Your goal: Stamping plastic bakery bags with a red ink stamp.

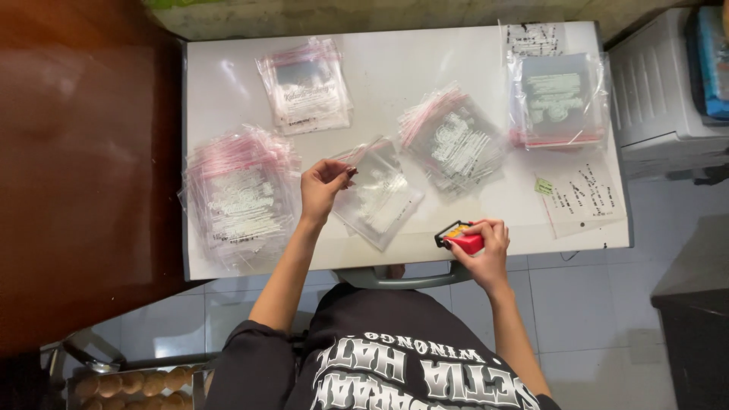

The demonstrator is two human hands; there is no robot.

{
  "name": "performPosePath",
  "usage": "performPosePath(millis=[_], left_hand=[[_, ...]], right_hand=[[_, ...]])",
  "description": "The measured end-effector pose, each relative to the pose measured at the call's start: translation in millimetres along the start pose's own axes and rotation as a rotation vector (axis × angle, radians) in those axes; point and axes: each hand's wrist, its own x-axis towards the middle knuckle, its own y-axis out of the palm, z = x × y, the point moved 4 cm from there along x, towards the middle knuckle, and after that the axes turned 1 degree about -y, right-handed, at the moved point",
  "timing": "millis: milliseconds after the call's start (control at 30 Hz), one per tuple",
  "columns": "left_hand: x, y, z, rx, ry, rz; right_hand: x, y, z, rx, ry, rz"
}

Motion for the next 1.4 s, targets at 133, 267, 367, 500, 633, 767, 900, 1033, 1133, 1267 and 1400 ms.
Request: performPosePath(millis=[133,267,367,500,633,767,900,1033,1133,1267,1400], left_hand=[[33,19,19,-0.018,-0.042,0.028],[79,46,58,-0.023,-0.042,0.09],[112,70,91,-0.019,-0.061,0.103],[138,101,122,-0.007,-0.129,0.079],[137,122,118,0.105,-0.15,-0.014],[135,129,121,0.259,-0.053,-0.085],[129,136,112,0.472,0.212,-0.136],[116,138,100,0.523,0.143,-0.123],[101,126,80,0.704,0.41,-0.174],[69,71,52,0.789,0.406,-0.18],[19,-3,55,0.972,0.354,-0.193]], right_hand=[[-11,-3,-3,0.009,0.03,-0.003],[-15,-2,-8,0.045,0.068,0.029],[-14,-2,-8,0.067,0.066,0.036],[-10,-2,-8,0.06,0.048,0.048],[-9,1,-10,0.065,0.059,0.061],[-10,3,-8,0.062,0.066,0.063],[-10,5,-4,0.076,0.063,0.051],[-8,6,2,0.07,0.065,0.051],[-5,8,7,0.065,0.063,0.058],[3,16,30,0.02,-0.02,0.051],[14,39,64,-0.057,-0.163,0.102]])
